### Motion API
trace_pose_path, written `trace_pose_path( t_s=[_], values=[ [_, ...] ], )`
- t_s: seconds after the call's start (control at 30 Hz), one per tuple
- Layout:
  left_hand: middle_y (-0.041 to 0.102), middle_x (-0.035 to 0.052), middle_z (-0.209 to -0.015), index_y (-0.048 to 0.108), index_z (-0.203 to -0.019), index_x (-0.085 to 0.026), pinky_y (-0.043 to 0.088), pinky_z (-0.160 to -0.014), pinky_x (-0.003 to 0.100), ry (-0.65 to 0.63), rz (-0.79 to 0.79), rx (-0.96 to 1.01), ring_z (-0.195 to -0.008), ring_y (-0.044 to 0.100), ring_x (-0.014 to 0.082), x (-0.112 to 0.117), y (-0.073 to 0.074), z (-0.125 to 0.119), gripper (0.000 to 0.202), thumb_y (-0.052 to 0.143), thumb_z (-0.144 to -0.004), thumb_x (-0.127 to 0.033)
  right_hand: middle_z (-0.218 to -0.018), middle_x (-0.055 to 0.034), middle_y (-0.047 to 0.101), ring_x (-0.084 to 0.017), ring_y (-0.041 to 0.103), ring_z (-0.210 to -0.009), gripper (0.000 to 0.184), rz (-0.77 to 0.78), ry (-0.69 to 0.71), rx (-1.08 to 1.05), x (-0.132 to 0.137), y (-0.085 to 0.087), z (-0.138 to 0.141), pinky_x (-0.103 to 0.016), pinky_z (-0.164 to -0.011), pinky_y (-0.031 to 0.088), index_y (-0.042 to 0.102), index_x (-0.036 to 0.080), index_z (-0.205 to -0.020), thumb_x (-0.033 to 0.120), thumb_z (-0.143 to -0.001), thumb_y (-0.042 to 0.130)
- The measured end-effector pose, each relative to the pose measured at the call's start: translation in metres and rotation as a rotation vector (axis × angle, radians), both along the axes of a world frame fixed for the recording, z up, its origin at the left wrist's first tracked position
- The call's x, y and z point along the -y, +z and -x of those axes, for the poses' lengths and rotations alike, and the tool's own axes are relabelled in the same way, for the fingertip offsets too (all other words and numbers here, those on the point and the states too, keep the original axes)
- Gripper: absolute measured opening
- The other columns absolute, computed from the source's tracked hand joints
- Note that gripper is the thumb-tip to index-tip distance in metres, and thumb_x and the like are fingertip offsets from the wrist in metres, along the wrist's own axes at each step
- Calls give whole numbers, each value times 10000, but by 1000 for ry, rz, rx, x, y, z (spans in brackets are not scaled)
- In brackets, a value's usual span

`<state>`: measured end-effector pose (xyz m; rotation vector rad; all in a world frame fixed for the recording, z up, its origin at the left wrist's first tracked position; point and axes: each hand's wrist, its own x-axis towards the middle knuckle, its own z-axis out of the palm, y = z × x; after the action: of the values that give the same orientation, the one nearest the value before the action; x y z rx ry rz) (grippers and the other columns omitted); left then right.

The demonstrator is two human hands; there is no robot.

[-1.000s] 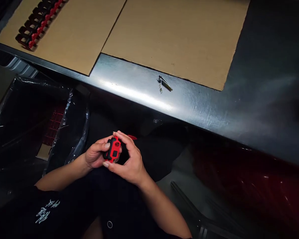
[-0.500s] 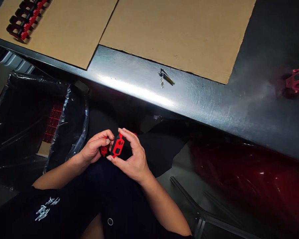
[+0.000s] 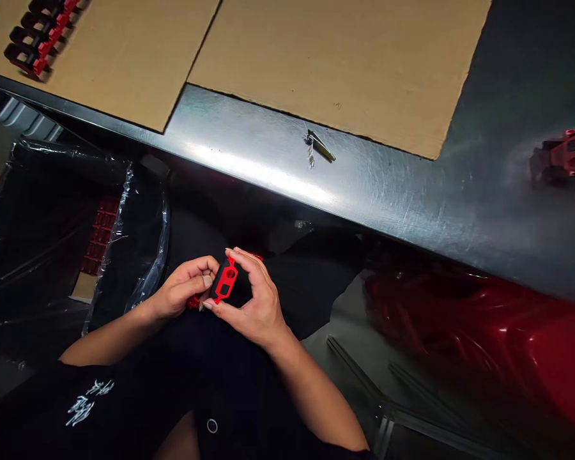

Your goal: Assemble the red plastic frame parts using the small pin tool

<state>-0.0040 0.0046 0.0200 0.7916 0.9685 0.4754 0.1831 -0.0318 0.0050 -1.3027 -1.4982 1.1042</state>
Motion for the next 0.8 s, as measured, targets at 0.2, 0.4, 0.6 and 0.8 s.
trace_pose_path(
  t_s=[0.2, 0.4, 0.6, 0.8],
  values=[
    [566, -25, -666, 604, -984, -181, 400, -470, 187, -90, -11, 41, -475, 485, 76, 2, 0, 5, 359, 649, -893, -525, -1387, -113, 658, -319, 619, -1321, 767, -45, 10, 54, -2, 2, -1, -549, -1104, 539, 518, 293, -1434, 345, -762, 884],
    [559, -21, -664, 619, -995, -174, 406, -474, 187, -84, 2, 23, -486, 480, 79, 0, -2, 5, 322, 642, -882, -474, -1348, -117, 680, -336, 596, -1333, 774, -197, 13, 158, -7, 6, -1, -578, -1089, 538, 495, 288, -1458, 292, -777, 864],
    [596, 6, -765, 638, -1038, -174, 449, -509, 192, -102, -17, 64, -568, 530, 94, -1, -1, 7, 291, 638, -882, -420, -1364, -118, 675, -361, 591, -1342, 788, -241, 40, 205, -9, 7, -3, -605, -1094, 523, 479, 297, -1491, 285, -789, 837],
    [599, -12, -741, 611, -1080, -170, 432, -478, 194, -114, -20, 69, -525, 507, 84, -2, 6, 6, 405, 716, -843, -482, -1419, -92, 651, -300, 625, -1316, 798, -14, 58, 33, -6, 6, -4, -510, -1123, 521, 525, 306, -1450, 253, -739, 884]
  ],
)
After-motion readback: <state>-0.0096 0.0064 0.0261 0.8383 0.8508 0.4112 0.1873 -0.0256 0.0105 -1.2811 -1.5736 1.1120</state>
